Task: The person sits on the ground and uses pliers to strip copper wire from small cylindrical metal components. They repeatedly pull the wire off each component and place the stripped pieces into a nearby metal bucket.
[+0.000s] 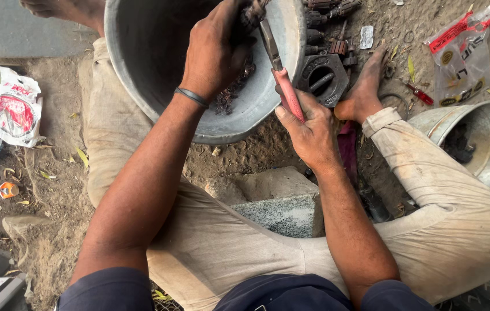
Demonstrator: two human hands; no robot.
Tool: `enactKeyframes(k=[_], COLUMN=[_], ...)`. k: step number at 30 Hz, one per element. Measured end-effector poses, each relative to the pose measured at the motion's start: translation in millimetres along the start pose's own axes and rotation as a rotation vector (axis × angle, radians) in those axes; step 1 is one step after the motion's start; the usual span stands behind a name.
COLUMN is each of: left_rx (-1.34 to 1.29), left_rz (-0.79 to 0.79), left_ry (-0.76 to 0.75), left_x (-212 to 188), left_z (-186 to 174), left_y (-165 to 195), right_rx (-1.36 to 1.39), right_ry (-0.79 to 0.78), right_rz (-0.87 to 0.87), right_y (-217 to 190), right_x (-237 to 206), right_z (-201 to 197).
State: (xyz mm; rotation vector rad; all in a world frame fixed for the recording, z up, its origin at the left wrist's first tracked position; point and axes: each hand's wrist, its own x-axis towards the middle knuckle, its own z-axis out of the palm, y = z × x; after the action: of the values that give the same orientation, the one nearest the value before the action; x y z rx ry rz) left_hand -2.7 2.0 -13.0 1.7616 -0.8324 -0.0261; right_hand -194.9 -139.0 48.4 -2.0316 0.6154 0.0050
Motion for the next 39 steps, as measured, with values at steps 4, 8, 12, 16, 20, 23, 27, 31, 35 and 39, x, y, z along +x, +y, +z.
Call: enactKeyframes(k=[4,8,12,16,20,23,27,31,35,39], left_rx=[0.127,0.28,-0.167,-0.743,-0.875,-1.163,-1.406,-1.519,-1.781,-1.682], left_rz=[-0.009,0.016,-0.044,-0.179,-0.218,-0.5,-0.48,-0.55,-0.531,-0.489], left_ry=[-0.034,-0.073,-0.082,-0.146,-0.1,-0.151,-0.189,-0.158,-0.31,-0.238], left_x=[2,1,-2,-2,-1,-4,-1,-1,-7,-8], left_z=[0,2,4,8,15,14,10,12,14,11], left_y=[4,2,-1,-1,6,12,18,26,30,23], right_rx=[-0.223,-0.319,0.334,0.623,0.946,1.235,1.457,1.481,1.738,1.705], right_ry=[0.025,0.008,-0.106,-0.167,-0.295,-0.404,-0.505,-0.48,-0.633,-0.618], right_rz=[-0.163,-0.259,0.184,0.149,0.193,0.219,0.234,0.207,0.2,0.213], right_y=[4,13,16,10,1,0,3,3,0,-3], right_x=[1,1,-2,-5,-12,-17,-18,-20,-19,-11], right_z=[-8,-15,-8,-9,-11,0,17,26,35,33])
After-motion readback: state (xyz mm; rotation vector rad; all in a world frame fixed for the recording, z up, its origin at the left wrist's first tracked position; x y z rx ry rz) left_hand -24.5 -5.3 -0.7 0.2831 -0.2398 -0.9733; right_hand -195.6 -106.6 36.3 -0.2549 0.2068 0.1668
